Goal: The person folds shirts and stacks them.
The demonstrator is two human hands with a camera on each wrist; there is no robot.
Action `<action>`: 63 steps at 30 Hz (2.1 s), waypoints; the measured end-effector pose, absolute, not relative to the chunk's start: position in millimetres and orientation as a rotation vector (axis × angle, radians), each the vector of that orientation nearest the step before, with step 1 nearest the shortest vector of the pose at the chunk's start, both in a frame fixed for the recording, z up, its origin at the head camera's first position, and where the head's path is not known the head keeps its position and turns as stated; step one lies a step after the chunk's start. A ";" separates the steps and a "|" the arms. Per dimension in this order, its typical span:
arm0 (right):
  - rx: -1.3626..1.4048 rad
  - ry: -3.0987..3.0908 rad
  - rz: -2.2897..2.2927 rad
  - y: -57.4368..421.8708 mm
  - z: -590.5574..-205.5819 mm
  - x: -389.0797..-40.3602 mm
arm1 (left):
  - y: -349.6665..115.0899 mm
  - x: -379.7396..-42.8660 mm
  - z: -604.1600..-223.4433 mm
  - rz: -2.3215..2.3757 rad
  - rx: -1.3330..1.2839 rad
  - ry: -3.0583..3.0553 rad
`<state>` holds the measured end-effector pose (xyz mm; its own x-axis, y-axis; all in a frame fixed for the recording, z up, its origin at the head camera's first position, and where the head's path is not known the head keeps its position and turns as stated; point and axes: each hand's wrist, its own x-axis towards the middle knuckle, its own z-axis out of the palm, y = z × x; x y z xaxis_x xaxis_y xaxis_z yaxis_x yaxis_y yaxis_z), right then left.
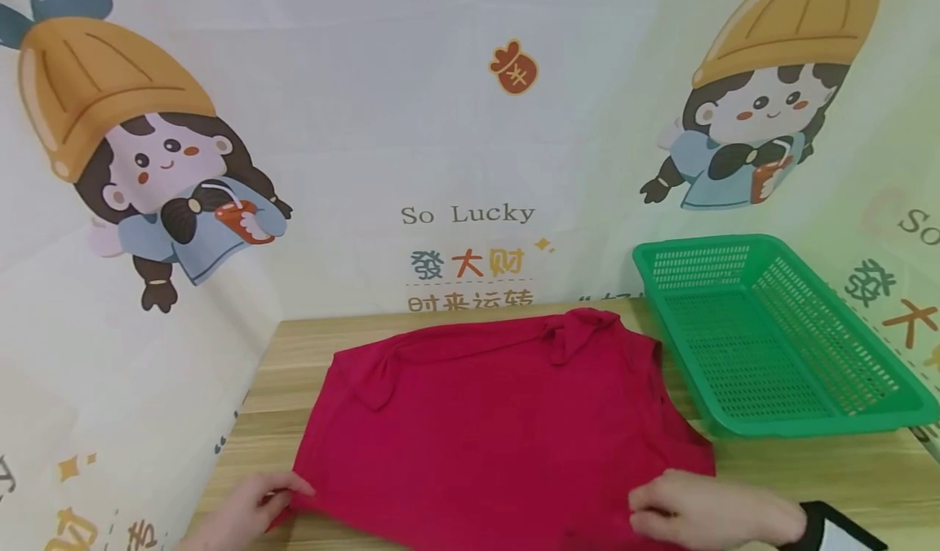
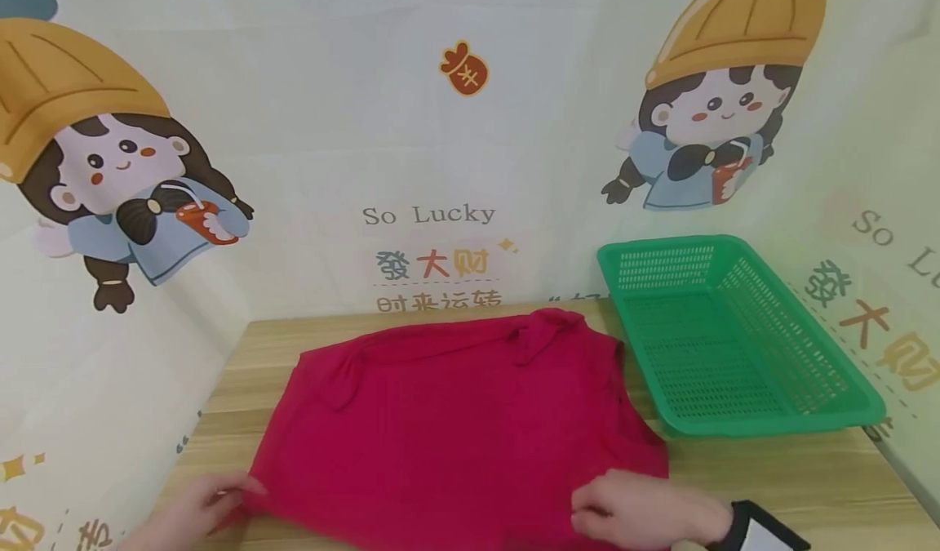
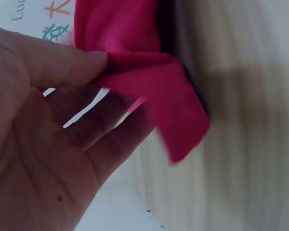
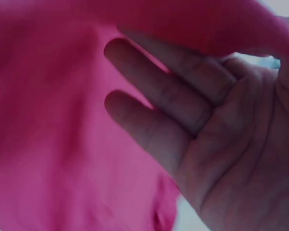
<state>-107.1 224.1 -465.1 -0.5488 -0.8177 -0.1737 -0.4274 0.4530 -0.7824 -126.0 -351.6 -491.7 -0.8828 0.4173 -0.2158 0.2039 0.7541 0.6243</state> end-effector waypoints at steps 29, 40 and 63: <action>-0.842 3.020 -0.338 200.6 -481.3 -243.4 | -323.1 -214.0 -485.9 0.685 0.210 2.686; -0.723 3.218 -0.190 195.8 -499.2 -241.9 | -324.9 -221.3 -494.5 0.516 0.220 2.888; -0.407 2.715 -0.350 201.8 -516.3 -146.6 | -259.8 -174.6 -514.8 0.267 0.380 2.990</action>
